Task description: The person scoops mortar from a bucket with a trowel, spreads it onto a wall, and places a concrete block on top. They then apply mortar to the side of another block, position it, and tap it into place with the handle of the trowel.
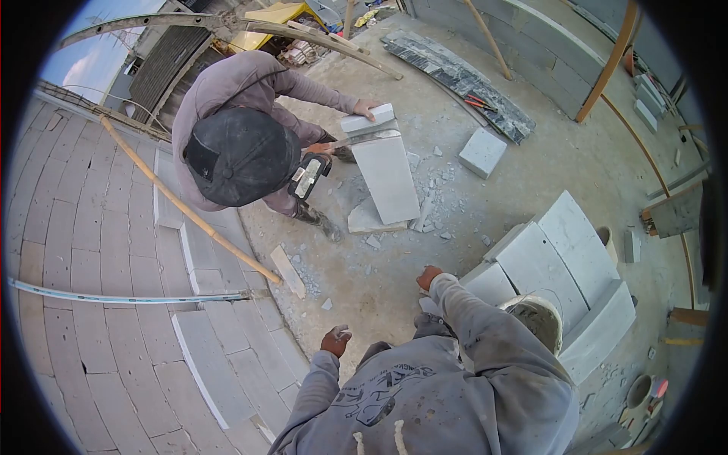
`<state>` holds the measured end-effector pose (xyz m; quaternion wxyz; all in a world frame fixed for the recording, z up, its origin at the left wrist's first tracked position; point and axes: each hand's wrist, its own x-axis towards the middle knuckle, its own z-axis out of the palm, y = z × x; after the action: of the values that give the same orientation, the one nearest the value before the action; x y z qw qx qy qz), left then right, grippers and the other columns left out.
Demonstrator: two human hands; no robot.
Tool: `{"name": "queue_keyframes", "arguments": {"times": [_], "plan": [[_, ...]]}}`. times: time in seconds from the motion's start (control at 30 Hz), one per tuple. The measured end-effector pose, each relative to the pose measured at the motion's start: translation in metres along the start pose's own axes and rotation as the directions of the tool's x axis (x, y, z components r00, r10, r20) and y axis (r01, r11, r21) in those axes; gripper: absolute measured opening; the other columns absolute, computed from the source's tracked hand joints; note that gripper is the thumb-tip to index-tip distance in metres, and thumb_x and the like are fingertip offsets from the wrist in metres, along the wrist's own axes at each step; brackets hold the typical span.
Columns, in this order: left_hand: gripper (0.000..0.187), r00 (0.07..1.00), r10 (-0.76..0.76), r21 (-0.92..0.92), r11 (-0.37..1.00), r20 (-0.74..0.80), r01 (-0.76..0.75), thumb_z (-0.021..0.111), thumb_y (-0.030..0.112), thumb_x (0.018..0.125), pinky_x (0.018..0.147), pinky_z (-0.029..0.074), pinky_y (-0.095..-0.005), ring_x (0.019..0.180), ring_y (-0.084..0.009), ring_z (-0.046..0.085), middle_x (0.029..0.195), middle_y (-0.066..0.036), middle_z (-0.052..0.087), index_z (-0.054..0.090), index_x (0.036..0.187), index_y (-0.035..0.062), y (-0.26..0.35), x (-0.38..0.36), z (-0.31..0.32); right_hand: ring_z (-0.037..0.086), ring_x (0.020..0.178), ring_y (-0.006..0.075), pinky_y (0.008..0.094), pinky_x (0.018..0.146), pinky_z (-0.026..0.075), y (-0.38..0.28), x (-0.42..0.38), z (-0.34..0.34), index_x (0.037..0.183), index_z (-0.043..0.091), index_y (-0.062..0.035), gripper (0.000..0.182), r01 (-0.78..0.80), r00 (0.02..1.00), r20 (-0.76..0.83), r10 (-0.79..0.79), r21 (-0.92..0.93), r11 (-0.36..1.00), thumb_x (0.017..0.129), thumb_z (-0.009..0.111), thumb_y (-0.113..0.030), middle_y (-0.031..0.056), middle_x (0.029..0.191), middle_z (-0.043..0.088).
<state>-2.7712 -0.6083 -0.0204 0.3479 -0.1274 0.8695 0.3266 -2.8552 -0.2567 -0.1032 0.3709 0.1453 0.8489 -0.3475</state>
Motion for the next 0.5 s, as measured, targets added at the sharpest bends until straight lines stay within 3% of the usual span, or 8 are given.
{"name": "queue_keyframes", "arguments": {"times": [0.17,0.27,0.33,0.43,0.47,0.5], "plan": [[0.043,0.998,0.066,0.068,0.996,-0.017,-0.065,0.056,0.020,0.077,0.083,0.045,-0.0293,0.095,-0.0213,0.059,0.100,-0.017,0.062,0.052,0.115,-0.0003,-0.003,-0.001,0.002,0.054,0.102,0.0361,0.0384,0.088,0.043,-0.004,-0.019,-0.017,0.103,0.060,0.0017,0.043,0.020,1.000,-0.003,-0.020,-0.039,0.999,0.075,0.054,-0.031,0.0234,0.108,0.056],[0.039,0.999,0.033,-0.018,0.999,0.017,-0.032,0.055,0.017,0.077,0.077,0.047,-0.0276,0.084,-0.0197,0.062,0.096,-0.015,0.063,0.054,0.112,0.0002,-0.040,0.005,0.010,0.054,0.102,0.0360,0.0385,0.088,0.044,0.000,-0.024,-0.017,0.102,0.060,0.0020,0.043,-0.002,0.999,-0.044,0.001,-0.027,1.000,0.076,0.054,-0.031,0.0234,0.108,0.056],[0.035,0.999,-0.050,-0.041,0.998,-0.008,0.050,0.055,0.020,0.073,0.076,0.048,-0.0297,0.078,-0.0205,0.065,0.086,-0.014,0.066,0.061,0.104,0.0056,-0.046,-0.001,0.012,0.053,0.103,0.0358,0.0382,0.089,0.043,0.006,-0.020,-0.007,0.104,0.059,0.0019,0.043,-0.014,0.994,-0.110,0.015,0.011,1.000,0.076,0.053,-0.030,0.0233,0.109,0.056],[0.033,0.999,-0.044,0.137,0.990,0.024,0.040,0.051,0.013,0.071,0.073,0.049,-0.0272,0.071,-0.0189,0.065,0.069,-0.011,0.066,0.063,0.102,0.0119,-0.057,-0.001,0.008,0.052,0.106,0.0354,0.0374,0.093,0.040,0.016,-0.021,0.016,0.115,0.053,-0.0005,0.047,0.069,0.974,-0.220,-0.058,0.045,0.997,0.078,0.050,-0.028,0.0229,0.114,0.054],[0.038,0.999,-0.033,0.246,0.969,0.009,0.029,0.051,0.009,0.070,0.074,0.048,-0.0280,0.076,-0.0199,0.064,0.079,-0.013,0.066,0.060,0.107,0.0091,-0.041,-0.011,0.004,0.052,0.105,0.0359,0.0379,0.092,0.040,0.008,-0.044,0.011,0.115,0.052,0.0005,0.047,0.042,0.977,-0.211,-0.021,0.097,0.994,0.078,0.050,-0.028,0.0237,0.113,0.054],[0.043,0.979,0.201,0.034,0.979,-0.031,-0.200,0.051,0.005,0.070,0.076,0.048,-0.0294,0.083,-0.0210,0.063,0.092,-0.015,0.065,0.054,0.113,0.0041,-0.079,0.005,0.017,0.052,0.104,0.0367,0.0390,0.090,0.041,-0.005,-0.097,0.002,0.111,0.054,0.0016,0.043,0.050,0.973,-0.231,-0.013,0.153,0.987,0.078,0.050,-0.027,0.0244,0.110,0.055]]}}
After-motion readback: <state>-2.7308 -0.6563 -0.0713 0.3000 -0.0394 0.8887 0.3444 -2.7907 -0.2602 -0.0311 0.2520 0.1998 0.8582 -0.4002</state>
